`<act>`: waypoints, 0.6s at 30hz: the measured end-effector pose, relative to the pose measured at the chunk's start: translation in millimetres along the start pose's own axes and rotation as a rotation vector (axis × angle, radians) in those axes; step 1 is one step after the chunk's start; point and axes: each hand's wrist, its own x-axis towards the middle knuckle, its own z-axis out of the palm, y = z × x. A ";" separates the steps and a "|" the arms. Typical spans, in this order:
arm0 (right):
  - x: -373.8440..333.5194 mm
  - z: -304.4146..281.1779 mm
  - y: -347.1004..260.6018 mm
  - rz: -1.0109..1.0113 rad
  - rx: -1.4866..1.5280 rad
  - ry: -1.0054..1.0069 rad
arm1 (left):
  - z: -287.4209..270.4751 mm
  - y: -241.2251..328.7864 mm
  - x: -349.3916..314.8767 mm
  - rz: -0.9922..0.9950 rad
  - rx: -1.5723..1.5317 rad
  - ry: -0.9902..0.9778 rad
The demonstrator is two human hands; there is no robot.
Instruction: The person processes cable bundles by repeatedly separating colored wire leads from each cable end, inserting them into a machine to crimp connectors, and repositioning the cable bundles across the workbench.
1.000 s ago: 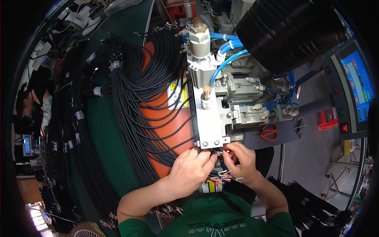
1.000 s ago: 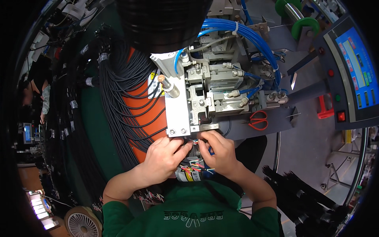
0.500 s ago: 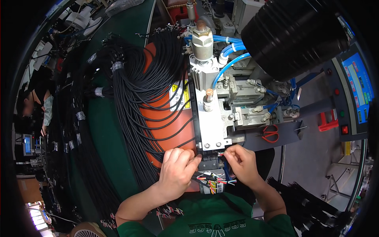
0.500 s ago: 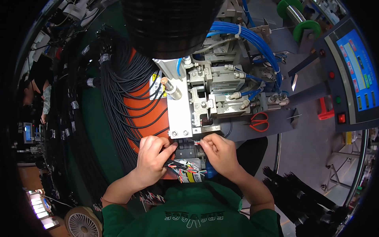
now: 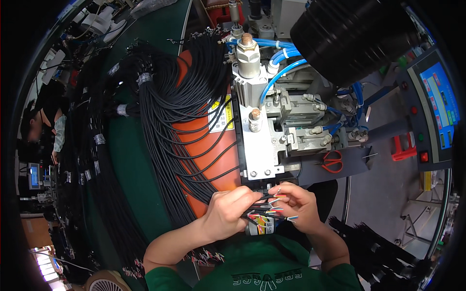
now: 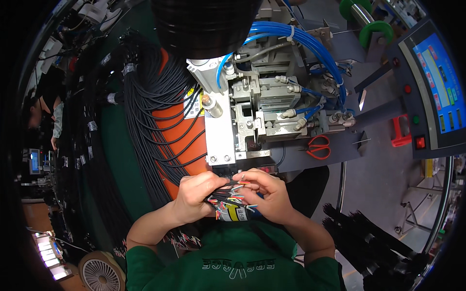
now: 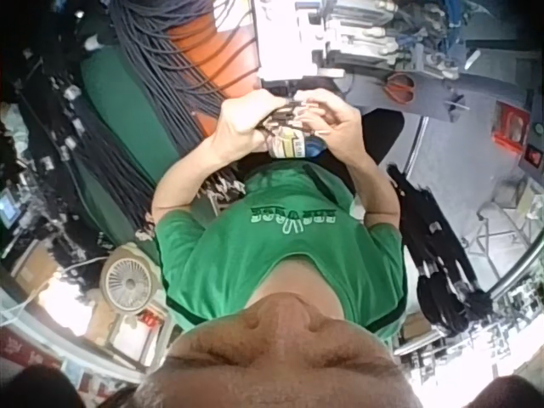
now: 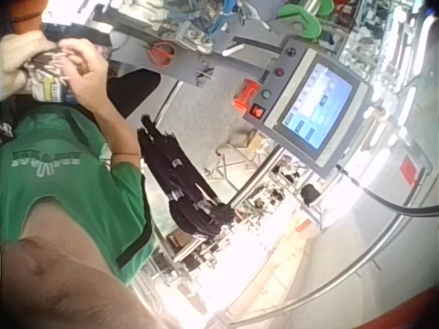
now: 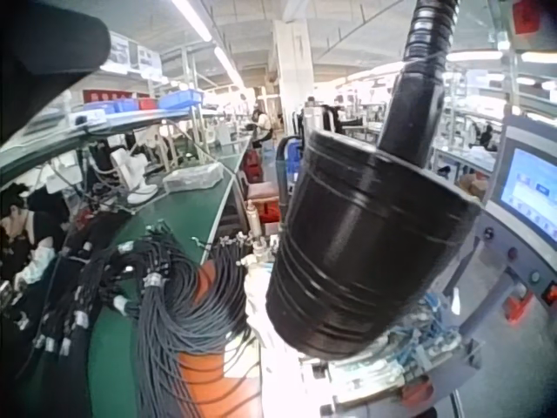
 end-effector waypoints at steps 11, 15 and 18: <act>3.0 3.5 -1.3 0.238 0.348 0.186 | 6.7 4.6 9.2 0.052 0.026 0.088; 12.2 -9.3 -2.6 0.408 0.376 -0.019 | 6.1 4.8 4.3 0.363 0.430 0.087; 13.6 -4.0 -11.5 0.296 0.055 -0.024 | 5.4 9.5 4.7 0.296 0.396 0.060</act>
